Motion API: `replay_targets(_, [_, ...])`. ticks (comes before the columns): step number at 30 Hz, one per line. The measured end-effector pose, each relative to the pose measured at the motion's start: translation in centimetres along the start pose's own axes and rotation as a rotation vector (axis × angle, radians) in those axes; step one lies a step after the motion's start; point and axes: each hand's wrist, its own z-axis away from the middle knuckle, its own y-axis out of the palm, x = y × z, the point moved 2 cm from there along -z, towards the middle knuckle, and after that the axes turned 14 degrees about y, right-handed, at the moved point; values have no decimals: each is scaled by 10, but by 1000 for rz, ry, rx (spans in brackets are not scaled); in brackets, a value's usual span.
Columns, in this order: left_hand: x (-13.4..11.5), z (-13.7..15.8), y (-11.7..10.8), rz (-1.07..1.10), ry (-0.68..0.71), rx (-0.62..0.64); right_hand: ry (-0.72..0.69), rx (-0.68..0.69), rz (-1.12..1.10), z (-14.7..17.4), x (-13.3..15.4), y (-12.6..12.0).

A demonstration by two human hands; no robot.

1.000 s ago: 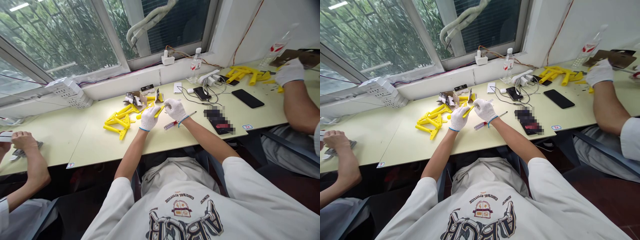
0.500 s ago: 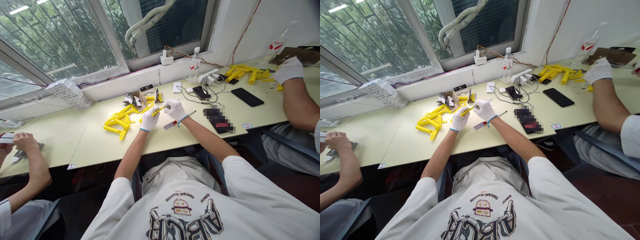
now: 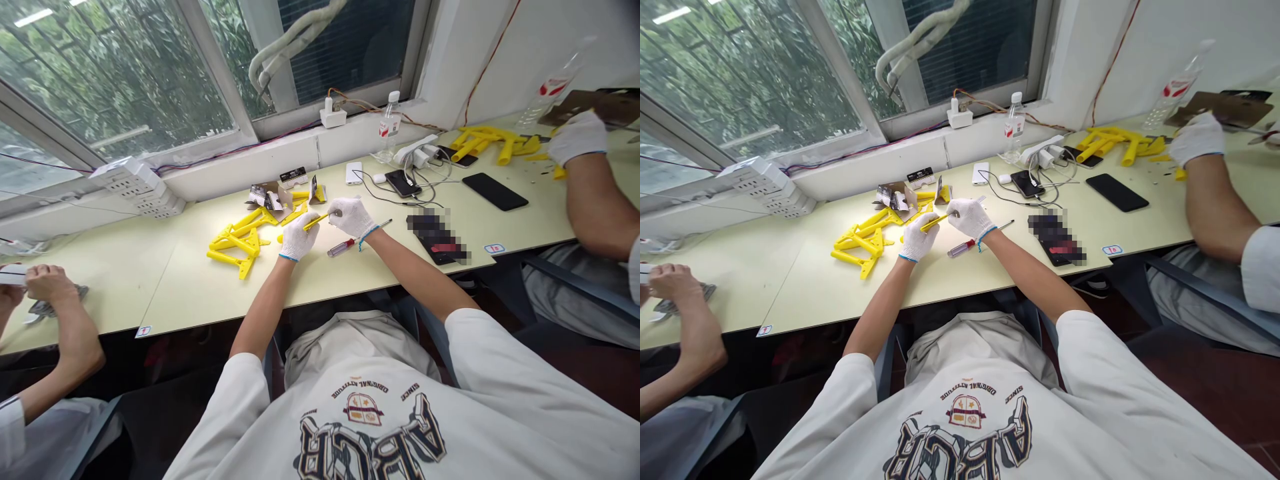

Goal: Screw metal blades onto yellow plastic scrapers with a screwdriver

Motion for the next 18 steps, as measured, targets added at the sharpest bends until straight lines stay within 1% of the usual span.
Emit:
replay_targets(6, [-4, -2, -3, 27, -4, -6, 2, 26, -9, 2, 5, -3])
replay_targets(8, [-5, -2, -4, 40, -24, 1, 2, 34, -14, 2, 6, -3])
replay_targets(12, [-6, -3, -9, 33, -73, 33, -5, 46, -25, 3, 8, 0])
replay_targets(18, [-10, -4, -18, 33, -72, 24, -13, 51, -45, 3, 8, 5])
